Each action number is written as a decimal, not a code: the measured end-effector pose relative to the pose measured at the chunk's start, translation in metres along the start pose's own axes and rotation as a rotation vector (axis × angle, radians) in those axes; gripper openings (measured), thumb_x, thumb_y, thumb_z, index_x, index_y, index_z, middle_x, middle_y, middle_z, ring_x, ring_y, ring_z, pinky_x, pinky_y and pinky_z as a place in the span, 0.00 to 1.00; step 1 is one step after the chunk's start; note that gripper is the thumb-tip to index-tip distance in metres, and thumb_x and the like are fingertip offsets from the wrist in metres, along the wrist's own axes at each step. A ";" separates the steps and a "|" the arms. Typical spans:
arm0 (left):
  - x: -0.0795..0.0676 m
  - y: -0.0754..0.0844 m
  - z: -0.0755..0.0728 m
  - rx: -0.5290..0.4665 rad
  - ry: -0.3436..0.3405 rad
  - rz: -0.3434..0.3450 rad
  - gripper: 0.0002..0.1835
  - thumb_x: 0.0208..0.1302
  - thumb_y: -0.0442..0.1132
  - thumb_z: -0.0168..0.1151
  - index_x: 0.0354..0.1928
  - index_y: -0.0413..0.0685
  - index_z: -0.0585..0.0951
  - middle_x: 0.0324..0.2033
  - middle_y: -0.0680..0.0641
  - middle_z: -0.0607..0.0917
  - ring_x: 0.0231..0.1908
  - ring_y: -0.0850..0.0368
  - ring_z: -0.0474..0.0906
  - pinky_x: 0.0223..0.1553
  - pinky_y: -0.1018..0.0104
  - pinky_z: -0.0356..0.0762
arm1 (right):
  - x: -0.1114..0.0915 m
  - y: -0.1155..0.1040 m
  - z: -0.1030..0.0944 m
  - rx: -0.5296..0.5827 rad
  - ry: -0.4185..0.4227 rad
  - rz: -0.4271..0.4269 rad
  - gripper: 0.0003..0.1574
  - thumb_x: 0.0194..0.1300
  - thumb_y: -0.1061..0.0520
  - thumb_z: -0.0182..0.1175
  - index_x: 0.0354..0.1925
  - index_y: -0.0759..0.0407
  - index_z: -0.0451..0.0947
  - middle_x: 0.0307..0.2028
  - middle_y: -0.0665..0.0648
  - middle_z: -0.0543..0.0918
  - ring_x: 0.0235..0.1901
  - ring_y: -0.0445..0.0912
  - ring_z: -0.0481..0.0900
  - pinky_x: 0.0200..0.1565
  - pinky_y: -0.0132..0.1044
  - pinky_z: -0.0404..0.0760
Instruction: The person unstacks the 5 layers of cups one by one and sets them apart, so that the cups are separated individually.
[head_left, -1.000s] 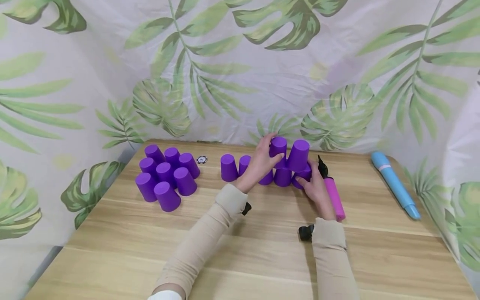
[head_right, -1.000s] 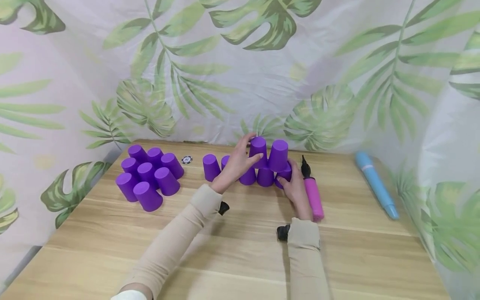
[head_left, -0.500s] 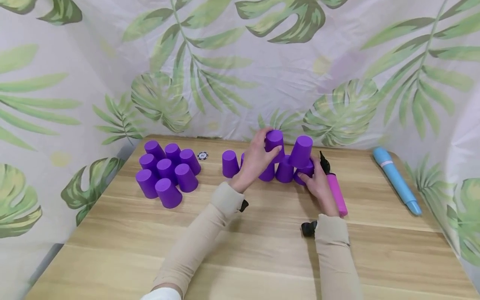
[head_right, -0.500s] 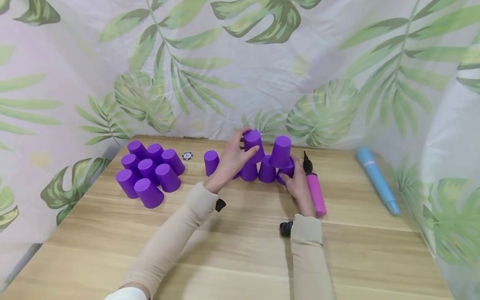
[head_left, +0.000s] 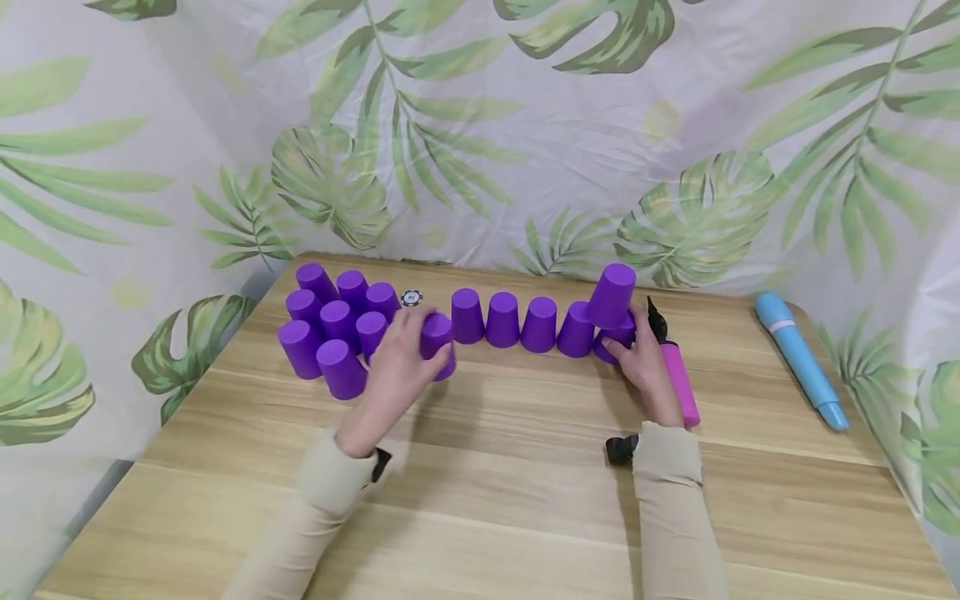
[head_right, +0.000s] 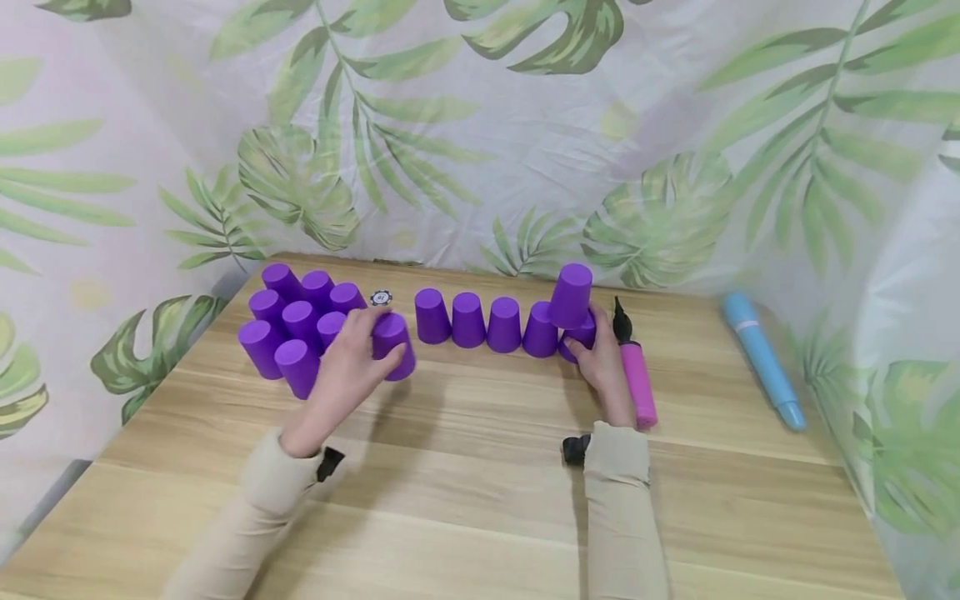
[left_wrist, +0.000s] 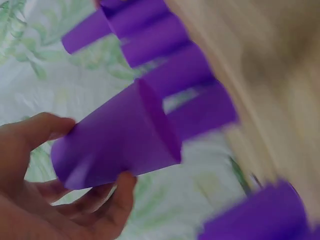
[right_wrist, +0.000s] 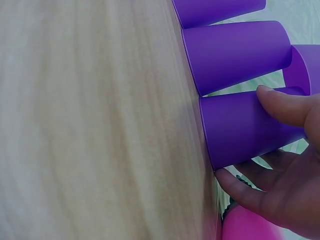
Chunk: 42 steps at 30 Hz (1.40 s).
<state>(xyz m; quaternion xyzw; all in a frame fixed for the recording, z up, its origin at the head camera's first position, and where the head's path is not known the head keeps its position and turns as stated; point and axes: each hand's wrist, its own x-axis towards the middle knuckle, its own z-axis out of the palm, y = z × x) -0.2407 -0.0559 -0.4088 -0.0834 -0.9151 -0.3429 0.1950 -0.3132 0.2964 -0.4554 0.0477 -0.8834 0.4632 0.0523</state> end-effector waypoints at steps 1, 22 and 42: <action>-0.004 -0.007 -0.004 0.025 -0.015 -0.030 0.30 0.56 0.39 0.69 0.60 0.44 0.72 0.49 0.38 0.75 0.46 0.41 0.76 0.40 0.43 0.78 | 0.000 0.000 0.000 0.000 -0.002 0.000 0.46 0.64 0.68 0.58 0.74 0.62 0.46 0.66 0.74 0.61 0.65 0.66 0.61 0.65 0.58 0.59; -0.025 -0.055 -0.030 0.207 -0.132 -0.183 0.26 0.57 0.34 0.68 0.57 0.40 0.72 0.45 0.33 0.75 0.41 0.34 0.77 0.32 0.37 0.76 | -0.001 0.000 0.002 -0.007 -0.002 -0.009 0.46 0.65 0.67 0.57 0.74 0.62 0.46 0.66 0.74 0.61 0.64 0.67 0.62 0.65 0.58 0.59; 0.028 0.075 0.007 -0.081 -0.225 0.277 0.28 0.62 0.40 0.66 0.63 0.41 0.71 0.57 0.39 0.74 0.55 0.44 0.73 0.54 0.52 0.75 | -0.001 -0.003 0.002 -0.012 0.003 -0.015 0.46 0.65 0.66 0.58 0.74 0.62 0.46 0.66 0.74 0.61 0.63 0.67 0.62 0.64 0.60 0.60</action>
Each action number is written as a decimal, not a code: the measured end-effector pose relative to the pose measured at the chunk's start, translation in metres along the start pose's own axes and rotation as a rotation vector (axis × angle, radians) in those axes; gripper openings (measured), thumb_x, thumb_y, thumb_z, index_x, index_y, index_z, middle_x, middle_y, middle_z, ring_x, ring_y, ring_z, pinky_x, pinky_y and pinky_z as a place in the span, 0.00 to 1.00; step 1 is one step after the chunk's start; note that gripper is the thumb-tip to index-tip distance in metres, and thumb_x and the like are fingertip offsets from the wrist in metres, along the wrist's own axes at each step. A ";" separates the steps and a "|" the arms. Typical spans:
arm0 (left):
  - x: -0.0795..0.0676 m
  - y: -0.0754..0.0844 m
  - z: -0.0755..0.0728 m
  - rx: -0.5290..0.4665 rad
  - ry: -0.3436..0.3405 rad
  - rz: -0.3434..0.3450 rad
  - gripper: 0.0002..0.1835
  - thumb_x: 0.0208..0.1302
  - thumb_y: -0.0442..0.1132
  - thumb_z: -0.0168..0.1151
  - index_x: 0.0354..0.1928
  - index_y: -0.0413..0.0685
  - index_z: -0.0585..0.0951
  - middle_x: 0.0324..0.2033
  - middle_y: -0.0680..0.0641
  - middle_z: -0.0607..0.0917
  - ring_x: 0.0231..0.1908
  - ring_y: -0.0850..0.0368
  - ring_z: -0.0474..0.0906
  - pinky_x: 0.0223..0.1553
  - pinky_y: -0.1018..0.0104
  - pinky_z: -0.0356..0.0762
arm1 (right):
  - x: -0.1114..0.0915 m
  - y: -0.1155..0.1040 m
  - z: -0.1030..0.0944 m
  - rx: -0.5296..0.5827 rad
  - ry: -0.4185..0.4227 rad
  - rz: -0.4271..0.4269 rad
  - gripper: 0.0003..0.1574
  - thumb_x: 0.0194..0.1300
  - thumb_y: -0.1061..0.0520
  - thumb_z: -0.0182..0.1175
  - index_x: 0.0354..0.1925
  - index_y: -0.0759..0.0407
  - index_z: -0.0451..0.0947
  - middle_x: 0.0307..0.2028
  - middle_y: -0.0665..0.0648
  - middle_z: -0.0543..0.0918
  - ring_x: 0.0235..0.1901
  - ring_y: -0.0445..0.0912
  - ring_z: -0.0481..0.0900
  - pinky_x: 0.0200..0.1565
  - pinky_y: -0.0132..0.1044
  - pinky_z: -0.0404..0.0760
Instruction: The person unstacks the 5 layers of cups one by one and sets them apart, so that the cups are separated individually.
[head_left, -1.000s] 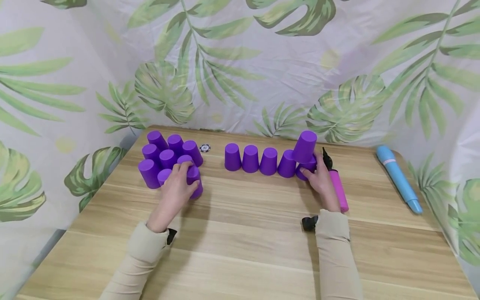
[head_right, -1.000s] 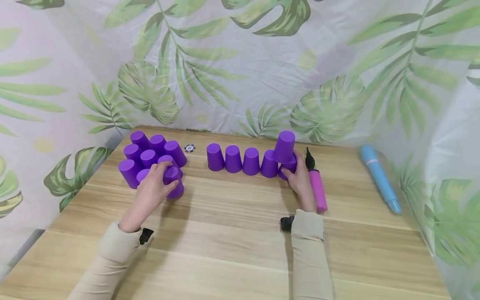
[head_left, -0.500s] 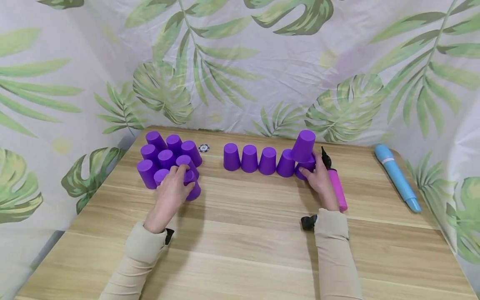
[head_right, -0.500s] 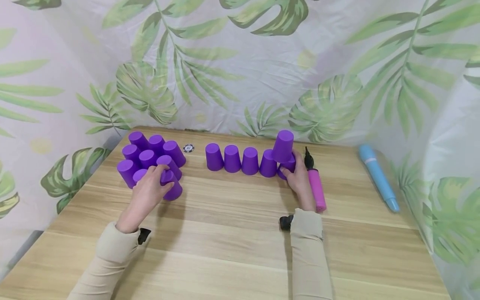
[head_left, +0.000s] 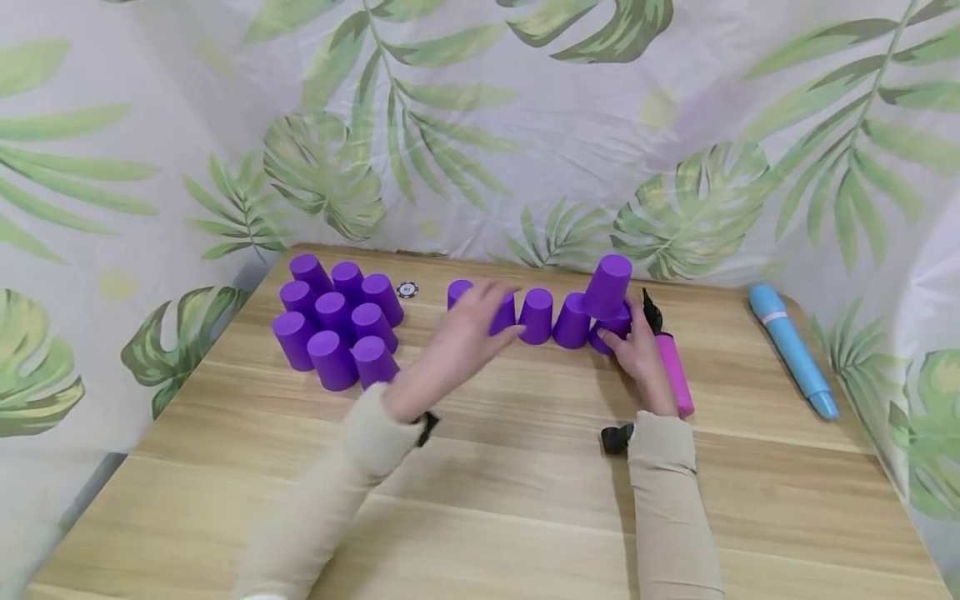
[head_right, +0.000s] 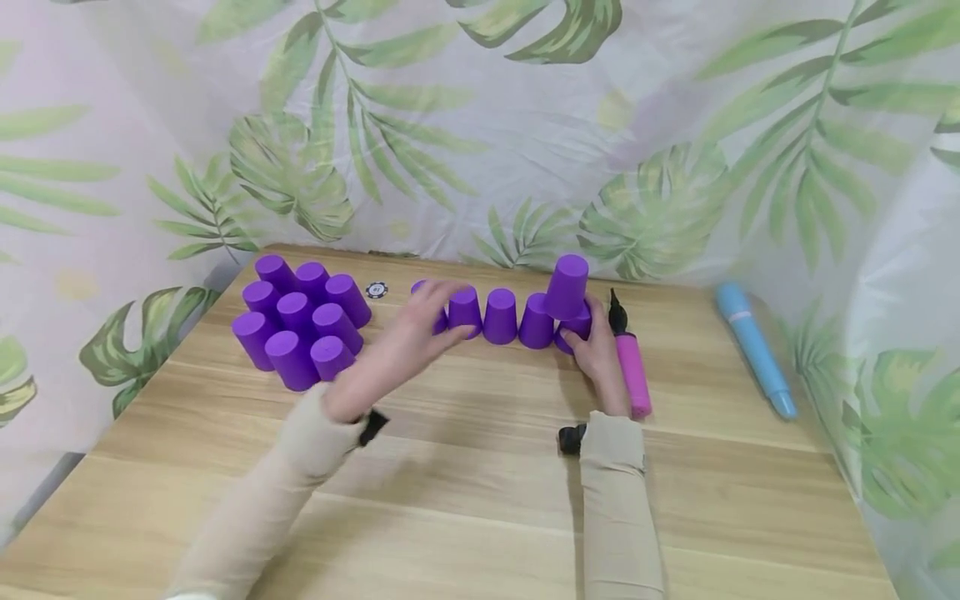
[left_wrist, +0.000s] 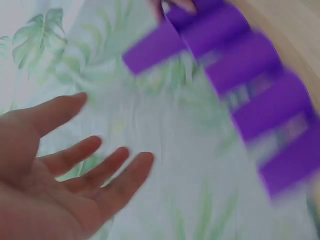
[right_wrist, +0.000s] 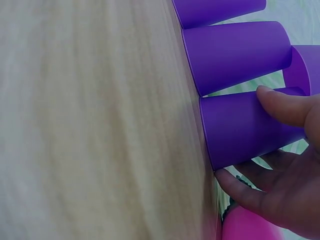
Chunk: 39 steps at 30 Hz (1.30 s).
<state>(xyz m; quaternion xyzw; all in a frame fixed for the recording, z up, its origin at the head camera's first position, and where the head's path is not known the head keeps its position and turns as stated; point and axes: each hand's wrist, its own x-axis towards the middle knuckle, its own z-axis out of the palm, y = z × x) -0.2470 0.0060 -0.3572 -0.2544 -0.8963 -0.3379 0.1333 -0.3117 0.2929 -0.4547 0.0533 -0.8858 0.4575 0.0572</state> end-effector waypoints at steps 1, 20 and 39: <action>0.013 0.005 0.009 -0.048 -0.033 0.007 0.29 0.63 0.42 0.65 0.64 0.42 0.70 0.58 0.40 0.73 0.56 0.46 0.73 0.55 0.54 0.73 | 0.000 0.001 0.000 0.004 -0.005 0.003 0.46 0.65 0.67 0.58 0.74 0.63 0.46 0.66 0.74 0.61 0.64 0.67 0.61 0.64 0.59 0.60; 0.118 0.026 0.111 -0.242 -0.087 -0.105 0.39 0.62 0.43 0.66 0.71 0.44 0.59 0.68 0.42 0.64 0.66 0.48 0.63 0.64 0.61 0.64 | 0.000 0.003 0.001 0.036 -0.016 0.038 0.46 0.65 0.66 0.57 0.74 0.59 0.46 0.65 0.72 0.62 0.64 0.64 0.63 0.65 0.56 0.61; 0.093 0.030 0.087 -0.185 0.043 -0.034 0.31 0.63 0.42 0.65 0.65 0.44 0.68 0.59 0.45 0.74 0.58 0.54 0.72 0.58 0.66 0.70 | 0.002 0.004 0.002 0.054 0.022 -0.053 0.42 0.63 0.71 0.57 0.71 0.57 0.54 0.66 0.69 0.62 0.62 0.65 0.65 0.64 0.57 0.62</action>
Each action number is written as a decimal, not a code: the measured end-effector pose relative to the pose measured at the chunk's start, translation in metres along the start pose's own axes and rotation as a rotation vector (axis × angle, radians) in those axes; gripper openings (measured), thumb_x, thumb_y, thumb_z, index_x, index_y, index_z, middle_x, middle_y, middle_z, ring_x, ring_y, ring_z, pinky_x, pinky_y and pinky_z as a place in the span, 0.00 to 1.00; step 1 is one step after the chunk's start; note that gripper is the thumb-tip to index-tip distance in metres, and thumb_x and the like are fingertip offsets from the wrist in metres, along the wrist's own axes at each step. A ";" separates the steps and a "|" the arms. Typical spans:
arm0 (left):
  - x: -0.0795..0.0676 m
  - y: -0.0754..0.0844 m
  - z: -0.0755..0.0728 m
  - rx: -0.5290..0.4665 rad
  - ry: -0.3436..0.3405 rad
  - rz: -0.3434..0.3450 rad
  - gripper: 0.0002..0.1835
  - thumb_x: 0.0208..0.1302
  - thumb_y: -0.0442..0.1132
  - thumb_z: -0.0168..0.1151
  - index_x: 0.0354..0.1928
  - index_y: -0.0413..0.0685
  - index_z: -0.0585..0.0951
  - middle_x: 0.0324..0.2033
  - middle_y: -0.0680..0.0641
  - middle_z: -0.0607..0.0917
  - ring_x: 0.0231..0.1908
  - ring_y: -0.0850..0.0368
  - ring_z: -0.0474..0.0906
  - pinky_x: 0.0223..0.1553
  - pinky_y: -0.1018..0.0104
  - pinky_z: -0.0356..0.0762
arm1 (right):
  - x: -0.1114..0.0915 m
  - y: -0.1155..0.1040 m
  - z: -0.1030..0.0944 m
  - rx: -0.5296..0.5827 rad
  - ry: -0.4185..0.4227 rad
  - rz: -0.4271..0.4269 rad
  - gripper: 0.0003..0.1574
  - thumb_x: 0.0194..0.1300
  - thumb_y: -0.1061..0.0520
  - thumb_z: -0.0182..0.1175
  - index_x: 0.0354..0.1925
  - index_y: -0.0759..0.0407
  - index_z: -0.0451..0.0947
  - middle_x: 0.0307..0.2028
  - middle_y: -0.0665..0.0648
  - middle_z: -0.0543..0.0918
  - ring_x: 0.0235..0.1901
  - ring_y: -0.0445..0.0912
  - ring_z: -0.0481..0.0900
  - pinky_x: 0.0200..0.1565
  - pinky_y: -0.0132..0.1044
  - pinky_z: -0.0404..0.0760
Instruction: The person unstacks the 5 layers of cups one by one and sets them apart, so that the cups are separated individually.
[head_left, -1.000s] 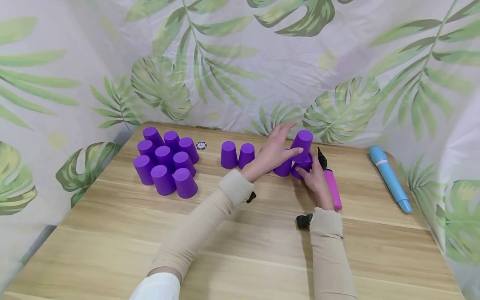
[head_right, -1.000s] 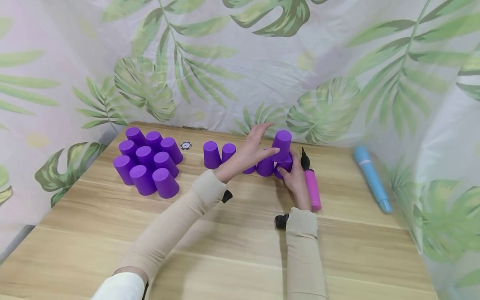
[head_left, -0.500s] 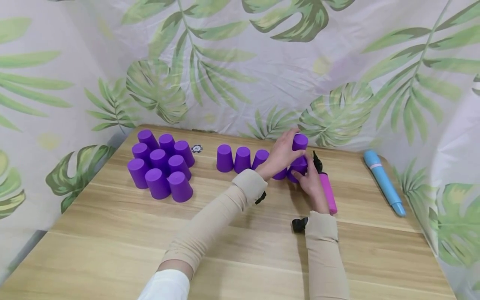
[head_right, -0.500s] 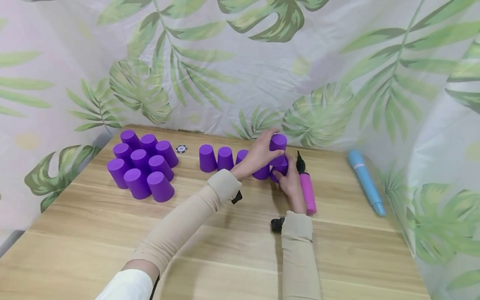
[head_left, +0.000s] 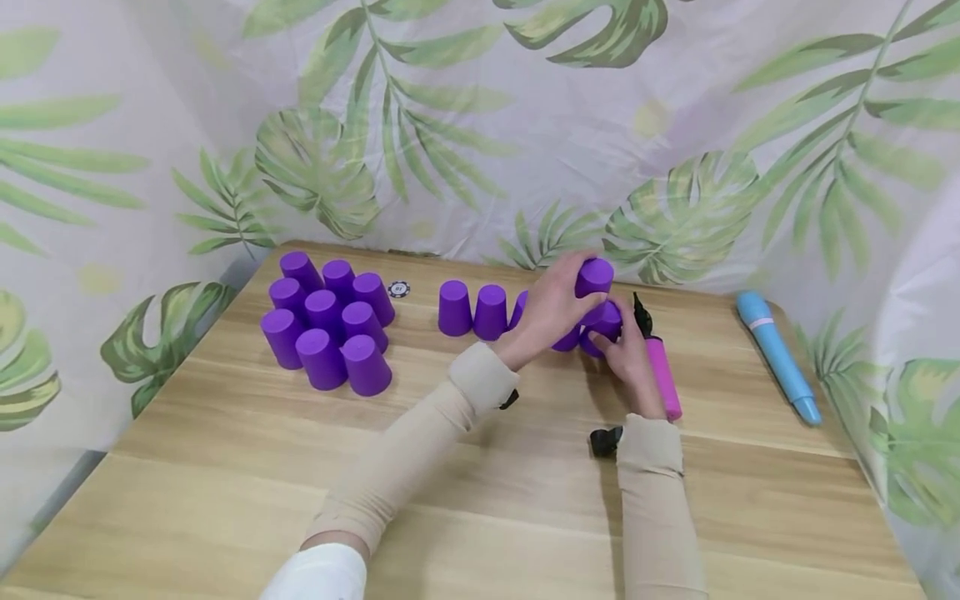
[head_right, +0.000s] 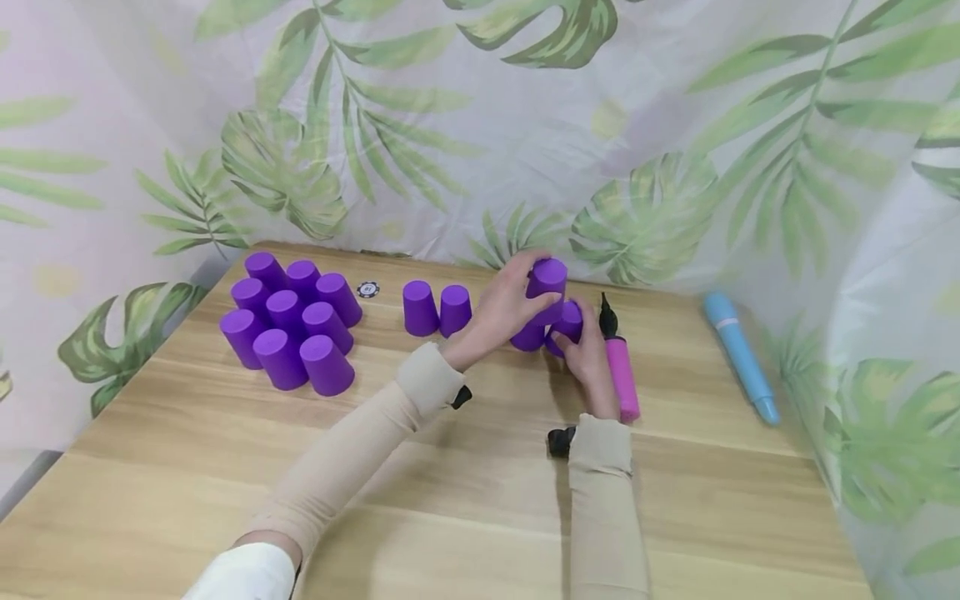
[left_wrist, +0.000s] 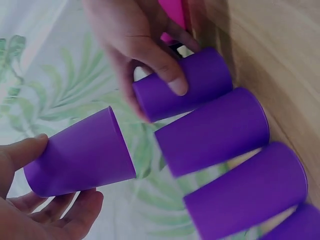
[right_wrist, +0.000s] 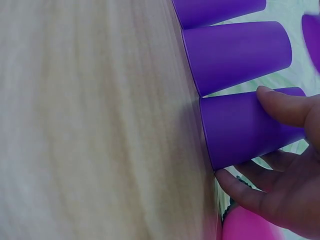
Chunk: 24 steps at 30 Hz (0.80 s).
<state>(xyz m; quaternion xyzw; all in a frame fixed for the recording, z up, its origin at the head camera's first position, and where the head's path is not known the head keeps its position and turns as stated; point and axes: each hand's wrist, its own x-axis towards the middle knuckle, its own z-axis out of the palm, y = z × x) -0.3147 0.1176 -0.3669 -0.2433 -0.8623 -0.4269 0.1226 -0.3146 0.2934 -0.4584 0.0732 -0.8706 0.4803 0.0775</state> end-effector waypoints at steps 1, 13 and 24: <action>-0.004 0.001 -0.005 -0.003 0.014 0.015 0.31 0.63 0.42 0.66 0.65 0.43 0.68 0.59 0.44 0.74 0.57 0.54 0.73 0.57 0.67 0.71 | 0.000 -0.001 -0.001 0.000 0.001 0.002 0.41 0.63 0.71 0.57 0.70 0.57 0.54 0.65 0.69 0.62 0.62 0.65 0.65 0.64 0.57 0.62; -0.076 -0.023 -0.071 -0.006 0.197 0.078 0.28 0.56 0.41 0.71 0.57 0.40 0.74 0.50 0.42 0.78 0.50 0.49 0.75 0.53 0.59 0.74 | 0.004 -0.002 -0.010 -0.031 0.029 0.065 0.40 0.64 0.68 0.58 0.70 0.60 0.55 0.63 0.74 0.65 0.61 0.65 0.66 0.62 0.57 0.63; -0.152 -0.057 -0.139 0.148 0.377 -0.020 0.31 0.51 0.38 0.75 0.57 0.40 0.75 0.47 0.41 0.79 0.37 0.50 0.76 0.37 0.58 0.78 | 0.001 -0.006 -0.003 -0.031 -0.015 0.080 0.41 0.65 0.67 0.58 0.71 0.58 0.53 0.64 0.72 0.63 0.61 0.66 0.66 0.61 0.59 0.64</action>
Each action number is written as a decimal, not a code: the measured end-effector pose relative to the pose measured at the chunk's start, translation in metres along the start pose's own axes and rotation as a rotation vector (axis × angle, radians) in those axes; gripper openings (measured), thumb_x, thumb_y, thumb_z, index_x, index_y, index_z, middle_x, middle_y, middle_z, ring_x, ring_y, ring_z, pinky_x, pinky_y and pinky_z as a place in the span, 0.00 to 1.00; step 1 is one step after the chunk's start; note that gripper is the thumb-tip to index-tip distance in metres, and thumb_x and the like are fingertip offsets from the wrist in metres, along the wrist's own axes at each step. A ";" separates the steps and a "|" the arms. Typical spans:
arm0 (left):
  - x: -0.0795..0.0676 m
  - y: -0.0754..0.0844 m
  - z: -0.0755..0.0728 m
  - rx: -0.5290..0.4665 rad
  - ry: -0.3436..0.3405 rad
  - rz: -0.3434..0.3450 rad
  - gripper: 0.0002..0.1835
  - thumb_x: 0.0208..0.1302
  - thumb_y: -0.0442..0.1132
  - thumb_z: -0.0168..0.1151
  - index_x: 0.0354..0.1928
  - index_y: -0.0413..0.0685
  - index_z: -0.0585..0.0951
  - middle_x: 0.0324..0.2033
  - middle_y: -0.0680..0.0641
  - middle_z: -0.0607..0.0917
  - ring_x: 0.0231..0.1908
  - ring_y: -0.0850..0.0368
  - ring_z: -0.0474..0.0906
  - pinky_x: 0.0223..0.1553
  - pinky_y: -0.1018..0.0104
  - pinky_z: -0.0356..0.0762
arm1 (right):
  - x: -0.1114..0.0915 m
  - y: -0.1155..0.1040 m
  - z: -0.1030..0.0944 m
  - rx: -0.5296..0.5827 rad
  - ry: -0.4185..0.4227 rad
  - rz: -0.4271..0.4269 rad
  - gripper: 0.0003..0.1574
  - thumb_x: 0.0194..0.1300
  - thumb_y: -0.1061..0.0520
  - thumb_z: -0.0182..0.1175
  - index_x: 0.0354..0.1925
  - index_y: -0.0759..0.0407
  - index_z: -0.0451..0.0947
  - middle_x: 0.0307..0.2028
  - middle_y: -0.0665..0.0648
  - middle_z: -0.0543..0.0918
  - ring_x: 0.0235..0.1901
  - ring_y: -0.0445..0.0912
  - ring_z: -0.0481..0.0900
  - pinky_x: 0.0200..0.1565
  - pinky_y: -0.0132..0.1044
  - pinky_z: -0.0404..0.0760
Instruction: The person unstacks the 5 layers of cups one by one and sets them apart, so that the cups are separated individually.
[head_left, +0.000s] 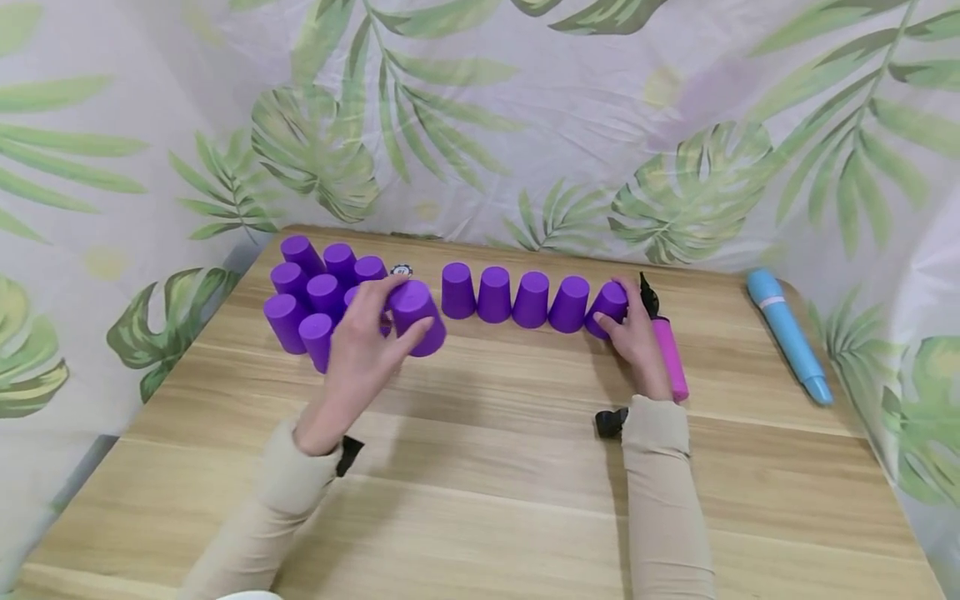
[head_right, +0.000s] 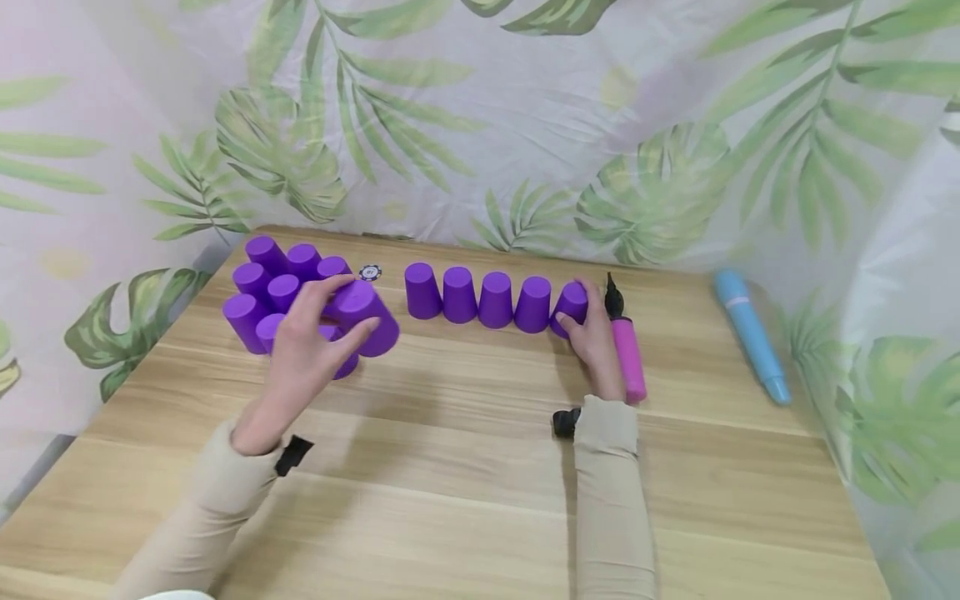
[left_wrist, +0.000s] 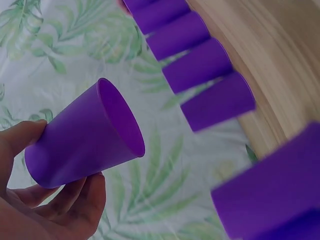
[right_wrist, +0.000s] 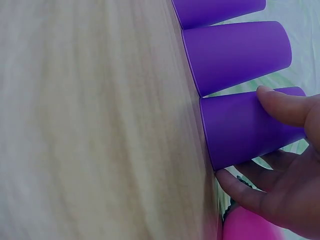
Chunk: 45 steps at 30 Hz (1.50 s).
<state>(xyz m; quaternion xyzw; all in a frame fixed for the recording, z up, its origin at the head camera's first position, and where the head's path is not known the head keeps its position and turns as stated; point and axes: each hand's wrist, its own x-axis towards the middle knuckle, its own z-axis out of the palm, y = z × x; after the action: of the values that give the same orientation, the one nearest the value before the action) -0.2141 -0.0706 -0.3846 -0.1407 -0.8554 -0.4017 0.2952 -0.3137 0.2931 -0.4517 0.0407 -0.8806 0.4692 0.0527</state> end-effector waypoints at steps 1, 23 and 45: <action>-0.003 -0.004 -0.006 0.016 0.016 -0.003 0.31 0.51 0.38 0.75 0.57 0.40 0.75 0.47 0.40 0.79 0.38 0.50 0.76 0.38 0.58 0.77 | 0.000 0.000 0.000 0.004 0.002 0.008 0.41 0.65 0.67 0.58 0.71 0.57 0.54 0.64 0.71 0.64 0.61 0.66 0.66 0.62 0.58 0.64; -0.052 -0.046 -0.070 0.106 0.261 -0.077 0.29 0.52 0.29 0.66 0.60 0.36 0.74 0.46 0.33 0.76 0.39 0.52 0.70 0.38 0.78 0.66 | 0.001 0.002 0.002 0.034 0.007 0.008 0.41 0.64 0.69 0.58 0.71 0.58 0.54 0.65 0.71 0.62 0.62 0.65 0.65 0.63 0.58 0.63; -0.062 -0.098 -0.094 0.288 -0.136 -0.465 0.28 0.59 0.31 0.62 0.60 0.27 0.67 0.53 0.23 0.71 0.52 0.26 0.68 0.50 0.33 0.63 | 0.001 0.000 0.001 0.004 0.010 -0.004 0.41 0.64 0.68 0.59 0.71 0.57 0.54 0.64 0.72 0.64 0.60 0.67 0.67 0.61 0.59 0.64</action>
<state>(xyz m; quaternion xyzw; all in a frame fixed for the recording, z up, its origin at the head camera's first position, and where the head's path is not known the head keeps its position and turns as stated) -0.1759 -0.2059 -0.4350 0.0763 -0.9308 -0.3226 0.1540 -0.3147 0.2922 -0.4522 0.0404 -0.8793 0.4709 0.0579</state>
